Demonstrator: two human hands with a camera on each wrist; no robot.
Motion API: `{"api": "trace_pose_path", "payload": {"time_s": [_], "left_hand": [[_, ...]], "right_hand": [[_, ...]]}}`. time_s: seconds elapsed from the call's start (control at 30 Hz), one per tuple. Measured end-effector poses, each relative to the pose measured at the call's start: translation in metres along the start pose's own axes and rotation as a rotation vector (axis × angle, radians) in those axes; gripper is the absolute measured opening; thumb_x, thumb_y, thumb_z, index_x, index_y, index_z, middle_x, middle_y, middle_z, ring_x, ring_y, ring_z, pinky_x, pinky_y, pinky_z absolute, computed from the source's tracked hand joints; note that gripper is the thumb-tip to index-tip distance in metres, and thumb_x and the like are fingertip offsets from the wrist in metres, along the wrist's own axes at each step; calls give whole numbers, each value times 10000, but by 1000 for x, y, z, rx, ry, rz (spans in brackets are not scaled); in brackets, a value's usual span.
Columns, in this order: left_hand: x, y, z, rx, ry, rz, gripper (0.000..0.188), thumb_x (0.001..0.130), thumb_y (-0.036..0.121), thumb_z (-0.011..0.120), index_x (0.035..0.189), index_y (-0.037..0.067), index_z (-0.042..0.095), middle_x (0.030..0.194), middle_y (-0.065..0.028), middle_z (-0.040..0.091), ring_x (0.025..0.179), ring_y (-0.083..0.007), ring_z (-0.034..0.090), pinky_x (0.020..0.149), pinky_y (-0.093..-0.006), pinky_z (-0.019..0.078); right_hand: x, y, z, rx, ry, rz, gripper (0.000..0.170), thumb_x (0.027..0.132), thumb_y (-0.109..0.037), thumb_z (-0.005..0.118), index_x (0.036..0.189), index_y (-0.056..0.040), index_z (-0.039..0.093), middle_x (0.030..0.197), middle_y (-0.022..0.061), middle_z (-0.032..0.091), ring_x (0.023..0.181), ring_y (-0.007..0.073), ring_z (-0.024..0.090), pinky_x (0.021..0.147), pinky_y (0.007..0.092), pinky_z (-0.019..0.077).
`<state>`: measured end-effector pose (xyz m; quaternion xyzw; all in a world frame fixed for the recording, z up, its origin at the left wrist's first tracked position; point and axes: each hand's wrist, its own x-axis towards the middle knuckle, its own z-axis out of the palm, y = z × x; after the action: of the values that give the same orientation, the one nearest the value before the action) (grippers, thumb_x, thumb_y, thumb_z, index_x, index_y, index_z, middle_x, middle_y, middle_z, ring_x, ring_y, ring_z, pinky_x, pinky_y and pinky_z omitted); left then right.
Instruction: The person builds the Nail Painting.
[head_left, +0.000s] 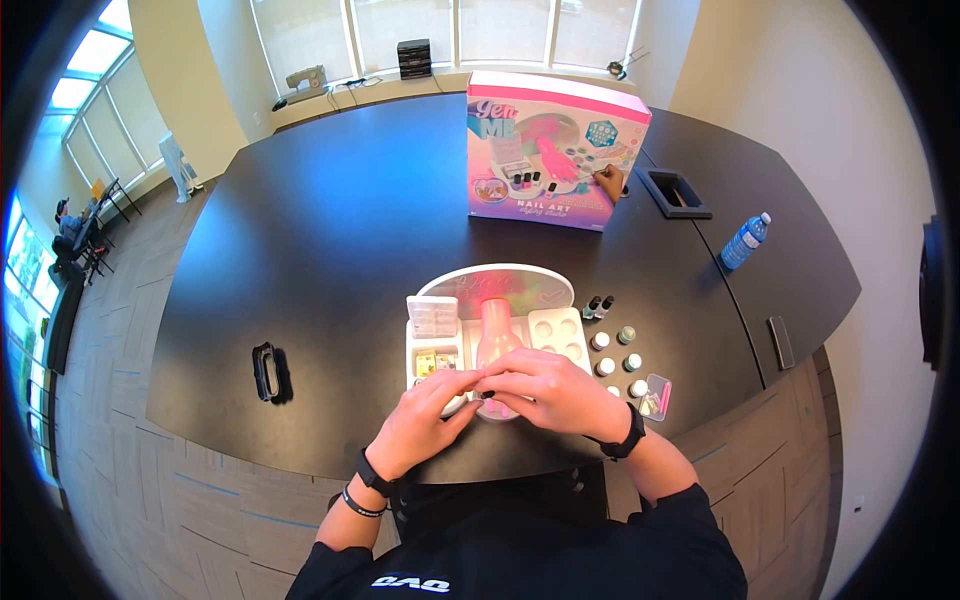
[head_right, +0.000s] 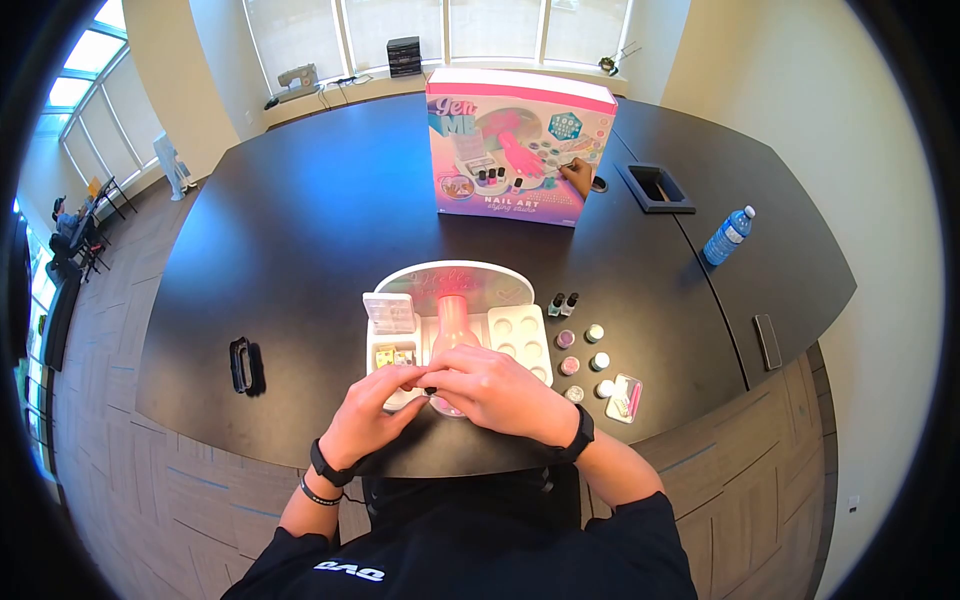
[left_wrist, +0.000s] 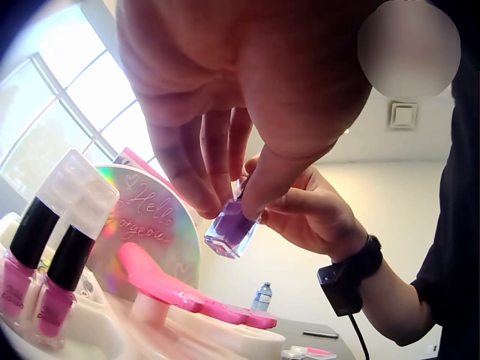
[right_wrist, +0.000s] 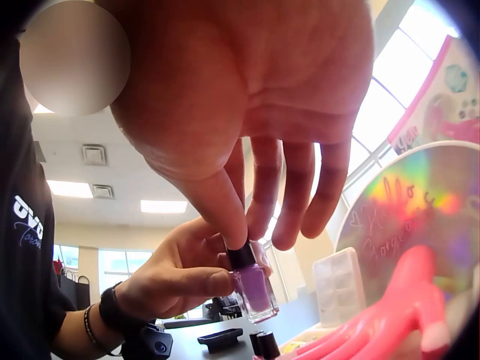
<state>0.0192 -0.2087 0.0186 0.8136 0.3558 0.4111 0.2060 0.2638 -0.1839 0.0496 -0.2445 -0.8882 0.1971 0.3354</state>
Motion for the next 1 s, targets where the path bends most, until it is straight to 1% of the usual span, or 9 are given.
{"api": "trace_pose_path", "payload": {"time_s": [0.07,0.17,0.23,0.37,0.47,0.53,0.67,0.73,1.0], "left_hand": [[1,1,-3,-10,-6,-22,418,868,6,847,1267,33,727,1105,-149,775,1001,-307,777,890,-400,620],[2,0,-10,41,0,-19,345,872,21,842,1204,30,748,1109,-142,768,996,-310,773,890,-397,621],[1,-2,-13,14,-29,-124,310,863,23,830,1165,31,761,1109,-135,758,978,-325,766,884,-393,622],[-1,-19,-17,55,-42,-82,320,844,19,812,1159,33,760,1103,-134,749,979,-330,753,890,-399,619],[0,-24,-17,94,-59,-76,260,860,63,808,1107,42,728,1101,-124,735,1015,-348,719,912,-432,595],[0,-27,-17,144,-105,-92,244,840,67,793,1069,47,712,1083,-112,725,1052,-333,691,965,-440,554],[1,-34,-15,195,-141,-53,214,841,80,781,1038,62,702,1067,-100,718,1088,-311,672,996,-430,516],[2,-34,-14,210,-166,-95,188,814,74,777,993,88,722,1042,-82,728,1102,-296,673,1042,-426,500],[1,-43,-10,271,-191,-93,188,814,84,781,996,94,732,1057,-68,723,1148,-286,651,1044,-424,491]], "right_hand": [[0,-1,0,-8,-2,18,228,950,-66,778,1178,-57,784,1139,95,754,998,307,731,870,413,596],[0,-1,-1,9,63,56,235,954,-73,782,1189,-56,780,1151,97,755,1007,311,735,880,410,603],[-2,0,-3,-5,96,70,223,956,-87,757,1175,-46,758,1167,89,730,1023,316,718,874,431,587],[-7,0,-6,-15,95,86,208,965,-90,747,1169,-50,756,1167,87,728,1014,315,715,876,428,585],[-10,0,-7,-34,85,89,191,970,-94,741,1155,-52,753,1148,86,728,1002,314,711,882,426,582],[-13,1,-7,-31,91,107,174,971,-96,741,1138,-50,750,1123,86,728,991,309,708,889,422,580],[-17,2,-8,-43,94,115,159,972,-101,743,1122,-48,755,1105,88,732,995,307,710,888,421,579],[-19,4,-7,-56,92,121,146,971,-102,746,1103,-41,757,1104,89,737,996,307,713,883,419,581],[-22,3,-8,-60,73,139,133,963,-95,751,1077,-26,759,1098,93,744,989,310,715,876,418,583]]}}
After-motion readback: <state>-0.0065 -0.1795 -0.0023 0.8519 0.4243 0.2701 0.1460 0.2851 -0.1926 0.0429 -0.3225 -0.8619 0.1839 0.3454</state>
